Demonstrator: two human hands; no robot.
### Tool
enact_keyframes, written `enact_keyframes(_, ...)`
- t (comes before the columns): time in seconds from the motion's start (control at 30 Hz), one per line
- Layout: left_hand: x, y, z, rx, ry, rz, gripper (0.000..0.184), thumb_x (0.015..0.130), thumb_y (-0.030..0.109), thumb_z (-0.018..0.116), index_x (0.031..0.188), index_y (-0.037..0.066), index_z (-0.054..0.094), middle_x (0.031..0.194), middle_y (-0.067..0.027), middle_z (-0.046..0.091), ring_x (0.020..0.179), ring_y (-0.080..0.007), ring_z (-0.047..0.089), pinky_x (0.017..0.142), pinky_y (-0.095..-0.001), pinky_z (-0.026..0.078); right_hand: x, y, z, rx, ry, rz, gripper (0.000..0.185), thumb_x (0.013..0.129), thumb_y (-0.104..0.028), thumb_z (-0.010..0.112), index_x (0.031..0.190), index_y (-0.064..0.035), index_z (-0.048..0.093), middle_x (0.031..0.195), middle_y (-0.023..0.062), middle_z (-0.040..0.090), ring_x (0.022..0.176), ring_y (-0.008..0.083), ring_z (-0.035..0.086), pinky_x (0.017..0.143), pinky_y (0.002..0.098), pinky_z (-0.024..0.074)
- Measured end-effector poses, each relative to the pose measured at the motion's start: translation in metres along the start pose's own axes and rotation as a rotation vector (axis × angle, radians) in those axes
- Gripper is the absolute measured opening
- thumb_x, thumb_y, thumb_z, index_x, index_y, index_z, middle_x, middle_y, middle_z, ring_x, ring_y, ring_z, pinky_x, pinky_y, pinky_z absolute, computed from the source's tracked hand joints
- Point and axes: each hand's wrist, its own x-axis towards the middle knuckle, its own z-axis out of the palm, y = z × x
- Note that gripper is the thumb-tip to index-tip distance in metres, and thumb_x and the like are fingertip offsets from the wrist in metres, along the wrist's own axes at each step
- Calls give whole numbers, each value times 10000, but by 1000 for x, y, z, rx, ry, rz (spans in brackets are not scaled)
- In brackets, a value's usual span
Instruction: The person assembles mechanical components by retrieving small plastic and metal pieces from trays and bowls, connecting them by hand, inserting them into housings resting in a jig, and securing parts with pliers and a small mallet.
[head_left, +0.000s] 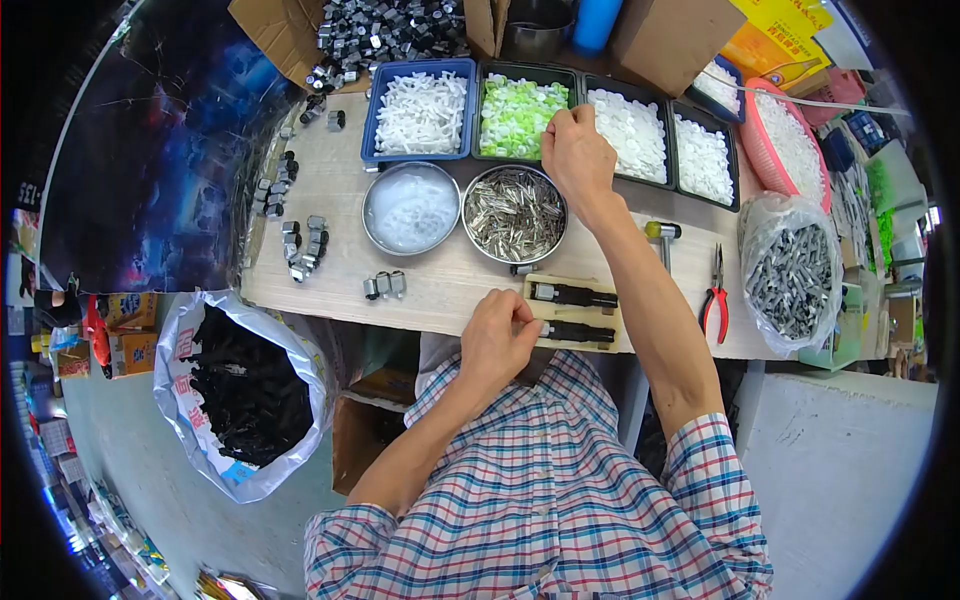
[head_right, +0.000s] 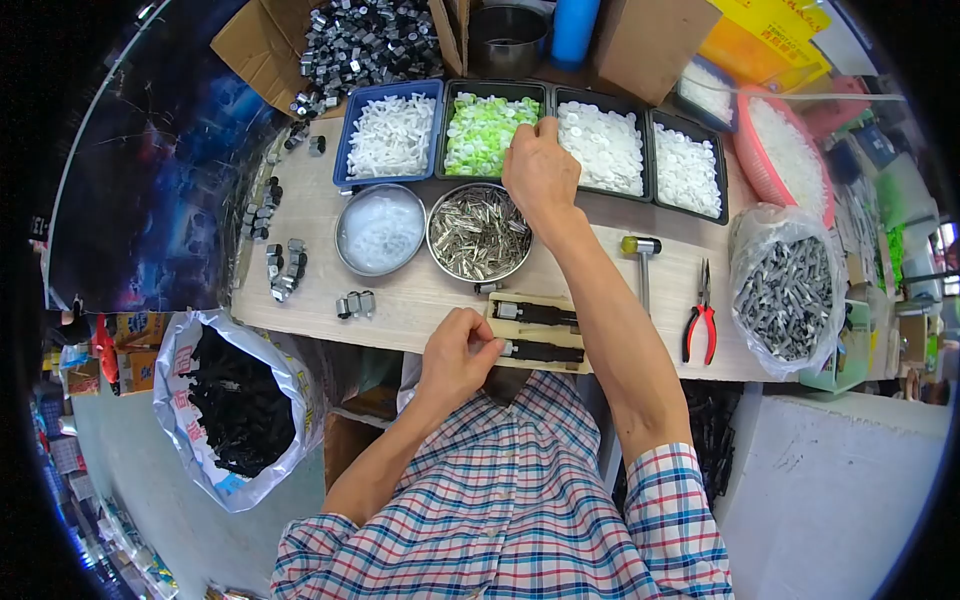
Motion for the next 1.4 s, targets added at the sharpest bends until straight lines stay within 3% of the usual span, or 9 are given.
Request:
enact_keyframes(0.13, 2, 12, -5, 79, -40, -15, 196, 833, 80, 752, 871, 11, 573, 819, -120, 601, 769, -285, 617, 708, -385, 498, -8, 8, -3, 163, 90, -14, 151, 910, -162, 695, 972, -28, 660, 1011, 158, 605, 807, 341, 694, 705, 447, 557)
enact_keyframes(0.23, -4, 21, -3, 261, 39, 192, 163, 842, 55, 733, 862, 18, 575, 816, -126, 603, 782, -309, 625, 698, -398, 497, -33, 12, -16, 533, 103, 12, 122, 919, -119, 688, 971, -21, 638, 1009, 133, 607, 794, 279, 668, 691, 405, 535)
enact_keyframes(0.27, -4, 21, -3, 245, 33, 209, 153, 841, 49, 731, 877, 20, 585, 810, -132, 601, 779, -321, 624, 697, -411, 498, -49, 10, -26, 547, 140, -55, 108, 914, -63, 689, 960, -16, 604, 985, 113, 600, 789, 221, 632, 668, 361, 512)
enact_keyframes(0.33, -2, 21, -4, 209, 27, 239, 141, 839, 37, 726, 906, 22, 603, 800, -144, 598, 773, -347, 622, 695, -438, 501, -88, -4, -52, 670, 70, 75, 102, 926, -33, 682, 954, -15, 586, 997, 106, 611, 838, 179, 631, 692, 306, 515)
enact_keyframes(0.43, 25, 15, -5, 59, 194, 199, 166, 825, 21, 723, 960, 25, 626, 848, -146, 610, 855, -358, 621, 760, -460, 501, -150, 2, -53, 998, 28, 231, 63, 983, -11, 630, 986, -13, 567, 1067, 92, 635, 936, 138, 635, 842, 278, 536)
enact_keyframes(0.57, 84, 5, -9, 448, 295, 431, 197, 813, 1, 708, 999, 28, 648, 934, -130, 628, 1000, -342, 605, 872, -465, 485, -202, -9, -80, 1188, -37, 417, 45, 1015, 16, 592, 1034, 1, 554, 1112, 93, 645, 1004, 127, 650, 943, 281, 534)
enact_keyframes(0.73, 108, -2, -2, 715, 198, 477, 128, 809, 32, 712, 927, 42, 663, 944, -108, 638, 985, -312, 596, 850, -443, 477, -226, -13, -102, 1240, -37, 549, 93, 1015, 19, 601, 1104, 4, 581, 1127, 97, 651, 1004, 131, 664, 951, 282, 542)
enact_keyframes(0.93, 112, -7, -2, 676, 193, 526, 100, 808, 63, 733, 866, 50, 653, 906, -105, 637, 950, -303, 598, 824, -431, 480, -221, -10, -106, 1242, -108, 624, 151, 1008, 15, 618, 1158, 27, 601, 1100, 82, 661, 1042, 139, 678, 960, 284, 554)
enact_keyframes(1.4, 114, -14, -7, 622, 152, 566, 165, 792, 28, 748, 902, 25, 625, 933, -123, 623, 944, -336, 588, 814, -444, 490, -214, -20, -94, 1339, -159, 660, 150, 1011, -6, 623, 1156, 25, 601, 1065, 85, 682, 993, 141, 691, 938, 279, 568)
